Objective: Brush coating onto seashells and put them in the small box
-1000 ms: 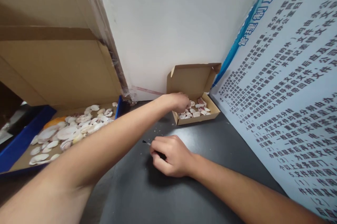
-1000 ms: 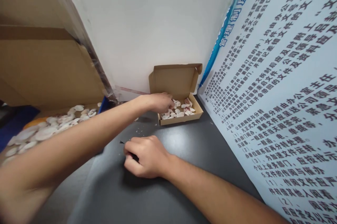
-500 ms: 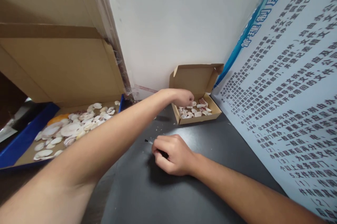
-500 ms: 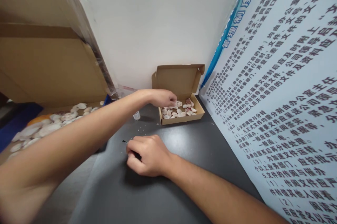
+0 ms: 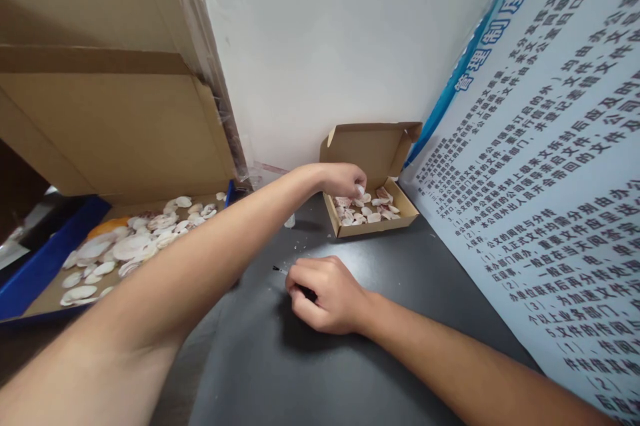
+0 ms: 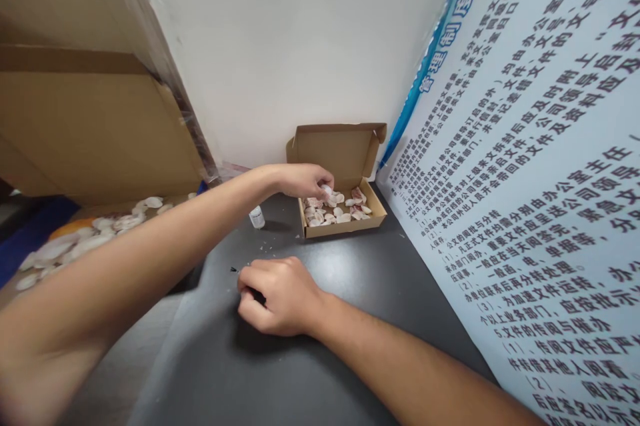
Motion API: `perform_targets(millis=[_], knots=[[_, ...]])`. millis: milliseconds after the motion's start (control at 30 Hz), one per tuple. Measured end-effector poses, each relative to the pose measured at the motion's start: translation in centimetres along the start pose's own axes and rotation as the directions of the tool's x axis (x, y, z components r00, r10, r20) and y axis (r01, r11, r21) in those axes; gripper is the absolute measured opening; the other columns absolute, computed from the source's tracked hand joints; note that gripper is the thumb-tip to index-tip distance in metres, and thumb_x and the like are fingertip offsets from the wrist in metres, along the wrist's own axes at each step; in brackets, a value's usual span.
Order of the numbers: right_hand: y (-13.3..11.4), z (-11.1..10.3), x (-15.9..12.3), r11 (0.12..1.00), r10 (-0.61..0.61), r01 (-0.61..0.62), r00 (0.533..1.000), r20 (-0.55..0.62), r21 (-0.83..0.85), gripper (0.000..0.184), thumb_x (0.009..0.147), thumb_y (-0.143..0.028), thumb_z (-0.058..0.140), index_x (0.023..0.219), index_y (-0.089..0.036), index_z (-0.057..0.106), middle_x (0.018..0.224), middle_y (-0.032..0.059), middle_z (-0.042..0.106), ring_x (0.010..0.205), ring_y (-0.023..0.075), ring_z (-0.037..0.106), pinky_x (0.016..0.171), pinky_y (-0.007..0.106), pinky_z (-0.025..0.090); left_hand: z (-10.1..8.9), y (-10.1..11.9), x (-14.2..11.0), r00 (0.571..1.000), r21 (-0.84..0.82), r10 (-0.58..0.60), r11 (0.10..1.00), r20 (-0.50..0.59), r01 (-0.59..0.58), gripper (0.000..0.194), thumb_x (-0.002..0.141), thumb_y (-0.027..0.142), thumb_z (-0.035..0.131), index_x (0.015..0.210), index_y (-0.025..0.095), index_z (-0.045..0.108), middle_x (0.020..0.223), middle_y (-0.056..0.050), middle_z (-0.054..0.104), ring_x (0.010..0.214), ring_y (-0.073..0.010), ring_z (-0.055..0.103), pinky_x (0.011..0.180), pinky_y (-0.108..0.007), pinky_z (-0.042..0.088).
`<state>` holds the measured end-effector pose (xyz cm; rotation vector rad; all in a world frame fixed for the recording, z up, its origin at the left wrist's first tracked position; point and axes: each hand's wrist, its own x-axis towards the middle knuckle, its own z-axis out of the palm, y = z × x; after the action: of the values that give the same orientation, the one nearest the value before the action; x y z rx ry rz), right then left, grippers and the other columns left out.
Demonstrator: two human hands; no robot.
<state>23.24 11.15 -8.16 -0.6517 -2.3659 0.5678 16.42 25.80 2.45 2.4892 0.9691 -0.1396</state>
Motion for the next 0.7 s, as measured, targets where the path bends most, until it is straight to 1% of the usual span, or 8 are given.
perform_targets(millis=[67,233,300,367,467,533,600,700], knots=[[0.0,0.0,0.0,1.0,0.002,-0.002,1.0,0.001,-0.003,0.008,0.076,-0.018,0.043,0.072,-0.02,0.05,0.066,-0.0004,0.058,0.056,0.0137,0.048,0.056,0.025,0.035,0.1,0.0,-0.2,1.0,-0.013,0.013,1.0,-0.006,-0.013,0.013,0.076,0.024,0.054,0.085,0.016,0.06,0.084,-0.004,0.063,0.073,-0.0158,0.052,0.06,-0.027,0.034],[0.1,0.1,0.0,1.0,-0.002,0.002,1.0,-0.004,-0.013,0.008,0.076,-0.018,0.043,0.073,-0.02,0.05,0.067,-0.0001,0.058,0.056,0.0135,0.048,0.056,0.025,0.035,0.8,-0.4,-0.1,0.999,0.001,0.028,1.0,-0.028,-0.028,0.012,0.076,0.026,0.056,0.081,0.016,0.06,0.078,-0.002,0.061,0.065,-0.0139,0.048,0.055,-0.027,0.031],[0.1,0.1,0.0,1.0,-0.002,0.002,1.0,-0.008,-0.011,0.008,0.075,-0.017,0.043,0.073,-0.02,0.05,0.066,-0.0001,0.058,0.056,0.0135,0.048,0.056,0.025,0.034,1.0,-0.7,0.2,0.999,0.028,0.027,0.999,-0.023,-0.026,0.014,0.075,0.028,0.056,0.081,0.016,0.061,0.077,-0.003,0.062,0.065,-0.0141,0.049,0.054,-0.027,0.03],[0.0,0.1,0.0,1.0,0.002,-0.002,1.0,-0.013,-0.005,0.008,0.075,-0.017,0.044,0.072,-0.02,0.051,0.066,-0.0003,0.059,0.056,0.0133,0.047,0.056,0.025,0.034,1.3,-1.1,0.7,1.0,0.063,0.021,0.998,0.0,-0.021,0.015,0.073,0.026,0.058,0.083,0.017,0.064,0.079,-0.003,0.066,0.067,-0.0152,0.052,0.056,-0.027,0.033],[0.0,0.0,0.0,1.0,0.008,-0.008,1.0,-0.022,0.005,0.008,0.074,-0.017,0.045,0.072,-0.02,0.051,0.066,-0.0006,0.058,0.056,0.013,0.047,0.055,0.025,0.033,1.7,-1.5,1.7,1.0,0.13,-0.006,0.992,0.015,0.004,0.025,0.071,0.021,0.059,0.093,0.019,0.069,0.094,-0.005,0.071,0.082,-0.0191,0.059,0.068,-0.027,0.041],[0.0,0.0,0.0,1.0,0.007,-0.007,1.0,-0.023,0.009,0.008,0.074,-0.017,0.045,0.072,-0.02,0.052,0.066,-0.0009,0.058,0.055,0.0128,0.047,0.055,0.025,0.033,2.0,-1.5,2.1,0.999,0.172,-0.035,0.984,-0.004,0.035,0.033,0.072,0.018,0.059,0.102,0.02,0.07,0.106,-0.007,0.071,0.097,-0.0225,0.059,0.08,-0.028,0.043],[0.0,0.0,0.0,1.0,0.006,-0.006,1.0,-0.023,0.011,0.008,0.074,-0.017,0.045,0.071,-0.02,0.052,0.066,-0.0011,0.058,0.055,0.0126,0.047,0.055,0.025,0.033,2.2,-1.4,2.4,0.998,0.205,-0.063,0.977,-0.023,0.066,0.037,0.073,0.017,0.059,0.108,0.02,0.07,0.115,-0.01,0.069,0.108,-0.0255,0.057,0.089,-0.031,0.043],[0.0,-0.1,0.0,1.0,0.008,-0.008,1.0,-0.026,0.013,0.008,0.075,-0.017,0.046,0.071,-0.02,0.052,0.066,-0.0011,0.058,0.055,0.0125,0.047,0.055,0.024,0.032,2.6,-1.2,2.4,0.995,0.236,-0.088,0.967,-0.041,0.095,0.038,0.073,0.016,0.058,0.109,0.019,0.071,0.122,-0.013,0.067,0.113,-0.0288,0.056,0.093,-0.034,0.043]])
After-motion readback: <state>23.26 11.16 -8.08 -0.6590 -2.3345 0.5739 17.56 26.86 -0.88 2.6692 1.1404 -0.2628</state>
